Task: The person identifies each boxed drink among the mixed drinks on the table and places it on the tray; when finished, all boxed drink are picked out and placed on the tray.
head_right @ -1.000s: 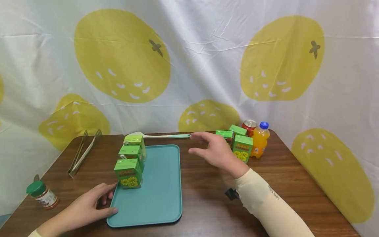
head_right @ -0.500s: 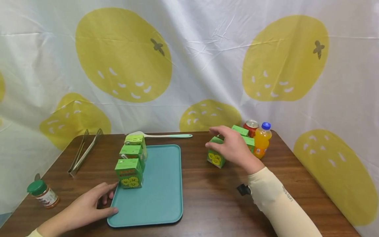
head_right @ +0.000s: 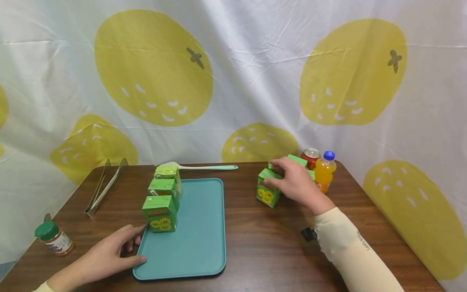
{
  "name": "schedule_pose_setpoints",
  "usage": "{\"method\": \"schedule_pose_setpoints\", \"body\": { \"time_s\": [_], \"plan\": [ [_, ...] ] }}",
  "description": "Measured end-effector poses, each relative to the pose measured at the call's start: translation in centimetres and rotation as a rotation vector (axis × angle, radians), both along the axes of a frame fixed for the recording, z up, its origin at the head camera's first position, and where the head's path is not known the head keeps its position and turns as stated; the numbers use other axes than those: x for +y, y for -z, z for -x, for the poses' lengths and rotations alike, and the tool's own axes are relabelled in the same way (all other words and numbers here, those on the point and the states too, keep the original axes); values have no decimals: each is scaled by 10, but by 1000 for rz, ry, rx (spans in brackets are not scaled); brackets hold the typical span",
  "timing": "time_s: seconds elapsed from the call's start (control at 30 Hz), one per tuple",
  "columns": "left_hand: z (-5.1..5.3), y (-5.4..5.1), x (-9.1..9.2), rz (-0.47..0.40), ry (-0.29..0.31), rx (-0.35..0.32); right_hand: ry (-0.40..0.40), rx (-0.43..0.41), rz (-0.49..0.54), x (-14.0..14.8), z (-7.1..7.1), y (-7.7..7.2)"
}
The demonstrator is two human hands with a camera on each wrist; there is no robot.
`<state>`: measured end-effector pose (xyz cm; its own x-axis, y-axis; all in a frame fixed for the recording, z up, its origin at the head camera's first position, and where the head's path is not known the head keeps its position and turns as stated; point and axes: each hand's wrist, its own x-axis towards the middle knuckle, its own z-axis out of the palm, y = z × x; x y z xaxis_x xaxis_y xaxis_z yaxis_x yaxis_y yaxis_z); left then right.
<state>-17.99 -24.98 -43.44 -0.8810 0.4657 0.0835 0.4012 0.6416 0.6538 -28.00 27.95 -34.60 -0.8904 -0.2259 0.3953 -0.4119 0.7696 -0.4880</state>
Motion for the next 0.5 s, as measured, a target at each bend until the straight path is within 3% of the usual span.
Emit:
{"method": "schedule_pose_setpoints", "body": {
  "time_s": [0.23, 0.5],
  "plan": [
    [0, 0, 0, 0, 1, 7, 25, -58, -61, 3, -1, -2],
    [0, 0, -1, 2, 0, 7, 36, -69, -158, -1, -2, -2]
  ]
}}
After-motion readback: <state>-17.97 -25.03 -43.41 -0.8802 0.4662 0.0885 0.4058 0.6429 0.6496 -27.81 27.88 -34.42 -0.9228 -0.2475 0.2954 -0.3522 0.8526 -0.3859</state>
